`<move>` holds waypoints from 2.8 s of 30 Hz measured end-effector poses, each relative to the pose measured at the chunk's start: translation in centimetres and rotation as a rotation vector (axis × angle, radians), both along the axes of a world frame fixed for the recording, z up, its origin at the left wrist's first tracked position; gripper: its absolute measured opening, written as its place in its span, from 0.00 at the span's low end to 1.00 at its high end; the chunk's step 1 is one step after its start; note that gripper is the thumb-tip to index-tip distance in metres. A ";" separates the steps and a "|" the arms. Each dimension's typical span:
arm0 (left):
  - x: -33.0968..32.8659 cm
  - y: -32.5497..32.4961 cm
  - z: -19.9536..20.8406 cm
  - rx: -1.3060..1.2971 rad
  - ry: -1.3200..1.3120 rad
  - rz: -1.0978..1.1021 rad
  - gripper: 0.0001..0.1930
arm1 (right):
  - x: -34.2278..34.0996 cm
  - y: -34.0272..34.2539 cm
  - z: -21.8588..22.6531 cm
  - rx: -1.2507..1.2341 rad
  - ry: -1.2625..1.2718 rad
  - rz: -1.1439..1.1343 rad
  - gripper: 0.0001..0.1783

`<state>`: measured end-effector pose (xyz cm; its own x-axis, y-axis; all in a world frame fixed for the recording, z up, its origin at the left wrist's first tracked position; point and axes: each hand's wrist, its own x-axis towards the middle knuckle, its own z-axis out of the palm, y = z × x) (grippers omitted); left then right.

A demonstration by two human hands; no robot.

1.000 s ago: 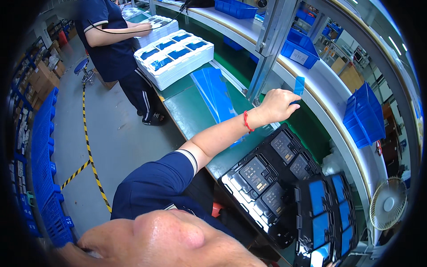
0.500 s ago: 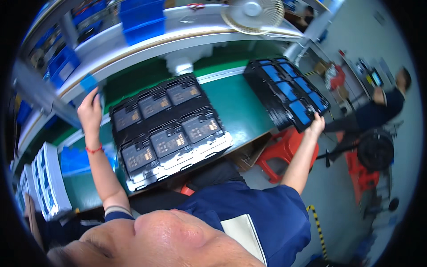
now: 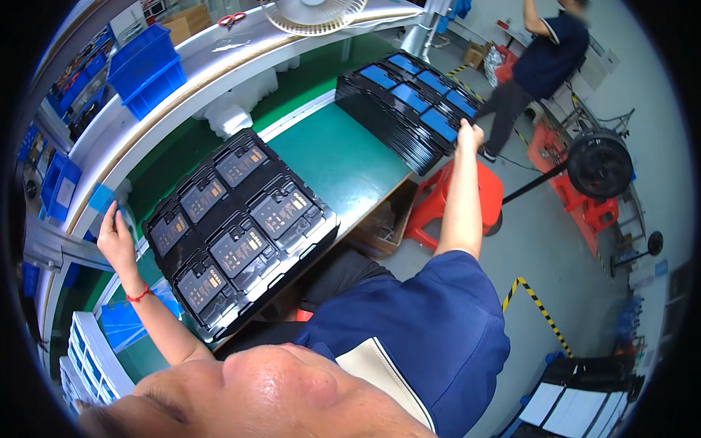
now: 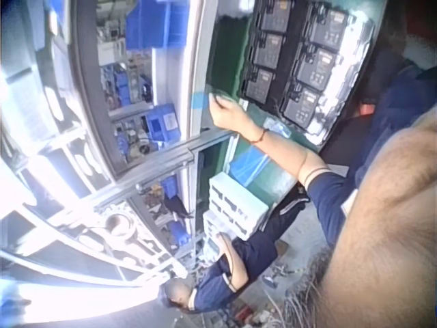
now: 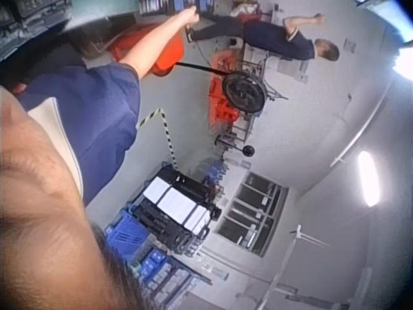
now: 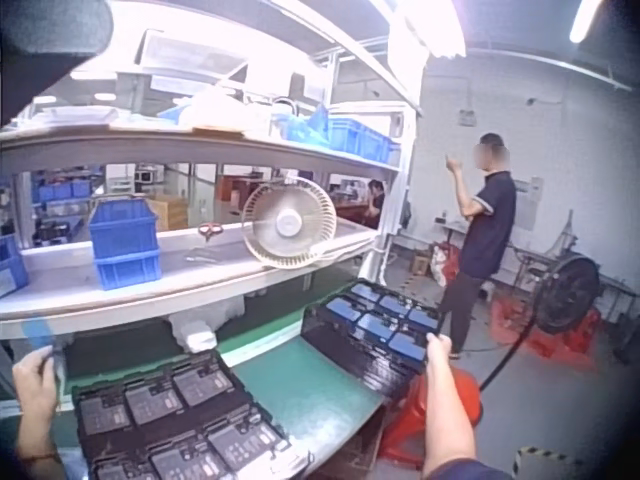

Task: Manually applying protective films or labels to electronic component trays.

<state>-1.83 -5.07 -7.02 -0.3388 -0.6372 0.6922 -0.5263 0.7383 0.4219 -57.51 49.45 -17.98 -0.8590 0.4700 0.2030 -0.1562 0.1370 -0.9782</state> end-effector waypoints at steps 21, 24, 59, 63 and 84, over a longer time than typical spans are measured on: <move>0.8 -0.3 0.1 -0.058 0.082 0.002 0.11 | 9.9 -4.3 5.0 0.865 0.033 0.127 0.40; 0.7 -0.7 0.0 -0.068 0.092 -0.011 0.11 | 9.6 -4.1 4.8 0.957 -0.147 0.303 0.38; -3.1 6.6 1.2 0.540 0.305 -0.603 0.17 | 37.0 -41.0 12.5 0.463 1.537 1.281 0.21; -3.7 7.1 0.8 0.575 0.243 -0.609 0.24 | 36.2 -41.7 10.5 0.338 1.459 1.303 0.17; -3.2 8.4 2.8 0.199 -0.077 -0.651 0.31 | 34.4 -41.0 10.4 0.296 1.162 1.632 0.09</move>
<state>-5.05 3.37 -4.24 -0.7397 -0.3992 0.5418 -0.0352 0.8269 0.5612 -23.08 8.45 -7.60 0.2058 -0.6008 0.7724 -0.6891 -0.6494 -0.3216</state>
